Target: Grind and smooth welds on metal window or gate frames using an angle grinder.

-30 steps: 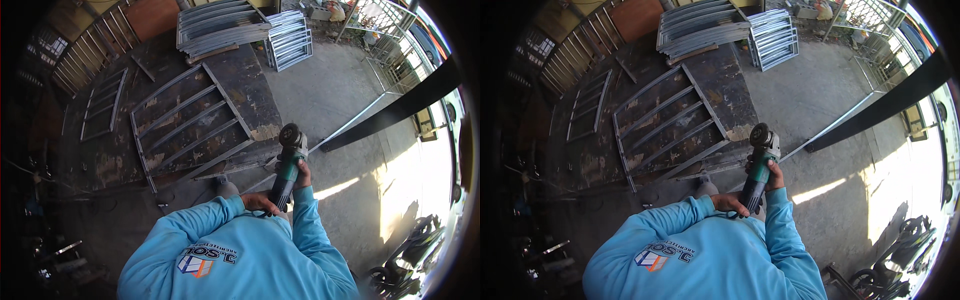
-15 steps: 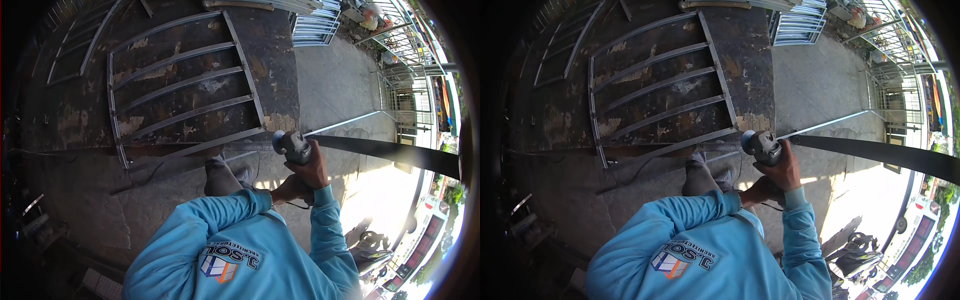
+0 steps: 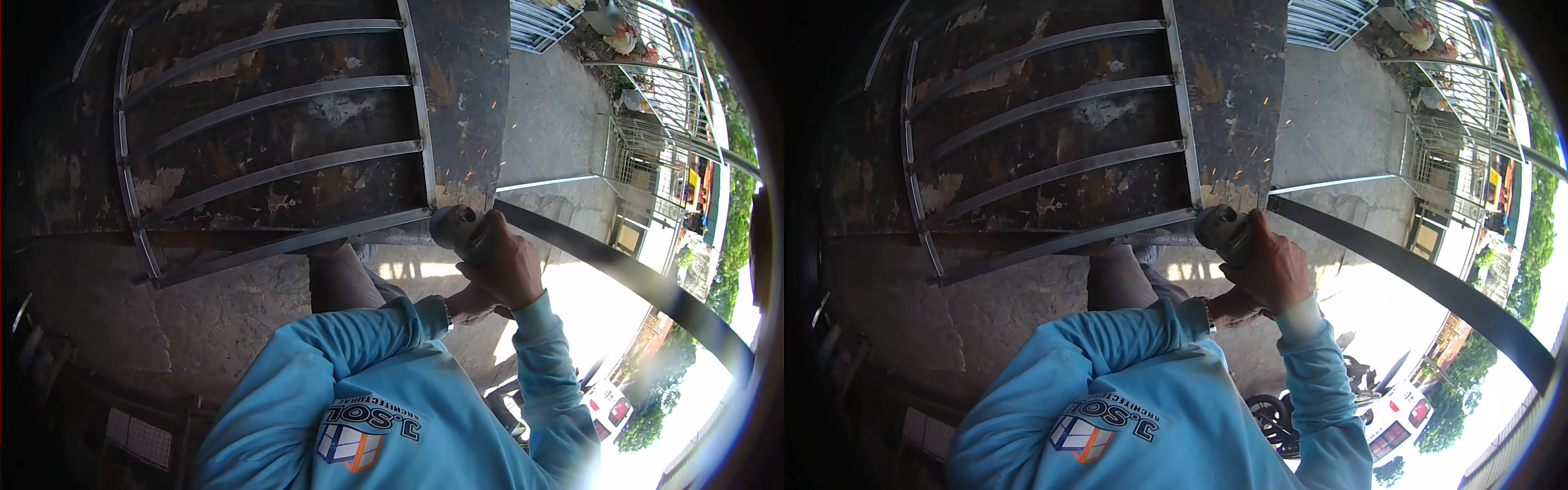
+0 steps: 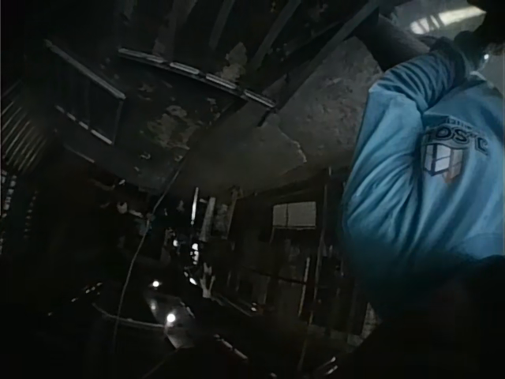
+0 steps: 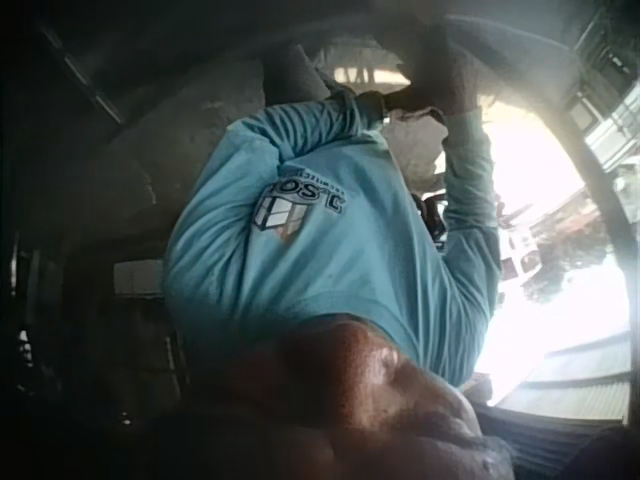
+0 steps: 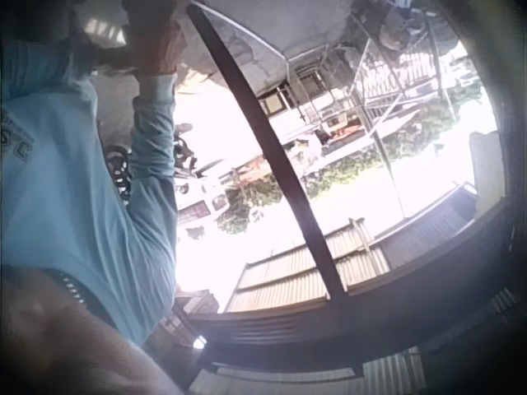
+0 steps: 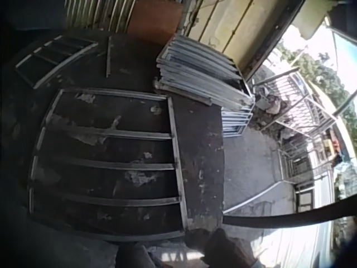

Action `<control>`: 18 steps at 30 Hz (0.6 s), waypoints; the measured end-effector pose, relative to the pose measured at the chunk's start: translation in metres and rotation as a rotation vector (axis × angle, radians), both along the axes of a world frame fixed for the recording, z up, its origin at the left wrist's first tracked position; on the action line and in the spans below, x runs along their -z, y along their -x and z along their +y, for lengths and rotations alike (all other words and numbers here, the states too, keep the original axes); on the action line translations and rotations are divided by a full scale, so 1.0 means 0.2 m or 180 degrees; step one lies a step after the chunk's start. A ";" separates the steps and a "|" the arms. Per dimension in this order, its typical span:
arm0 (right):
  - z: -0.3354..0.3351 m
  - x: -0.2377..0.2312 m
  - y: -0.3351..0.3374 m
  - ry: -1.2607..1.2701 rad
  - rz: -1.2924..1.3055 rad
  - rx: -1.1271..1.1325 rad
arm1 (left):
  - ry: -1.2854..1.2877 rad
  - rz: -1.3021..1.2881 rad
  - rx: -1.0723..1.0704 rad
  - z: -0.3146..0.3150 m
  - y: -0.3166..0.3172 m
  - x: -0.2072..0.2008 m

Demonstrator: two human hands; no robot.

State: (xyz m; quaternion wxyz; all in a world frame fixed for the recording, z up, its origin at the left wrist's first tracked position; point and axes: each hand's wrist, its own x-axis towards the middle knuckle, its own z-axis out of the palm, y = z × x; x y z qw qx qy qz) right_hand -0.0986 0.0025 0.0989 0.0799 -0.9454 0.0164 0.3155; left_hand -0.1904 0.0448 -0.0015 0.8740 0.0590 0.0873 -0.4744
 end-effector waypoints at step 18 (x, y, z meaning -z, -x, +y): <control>0.09 0.00 -0.07 0.0018 0.0136 -0.0226 | 0.0167 -0.0185 -0.0212 -0.17 0.01 0.11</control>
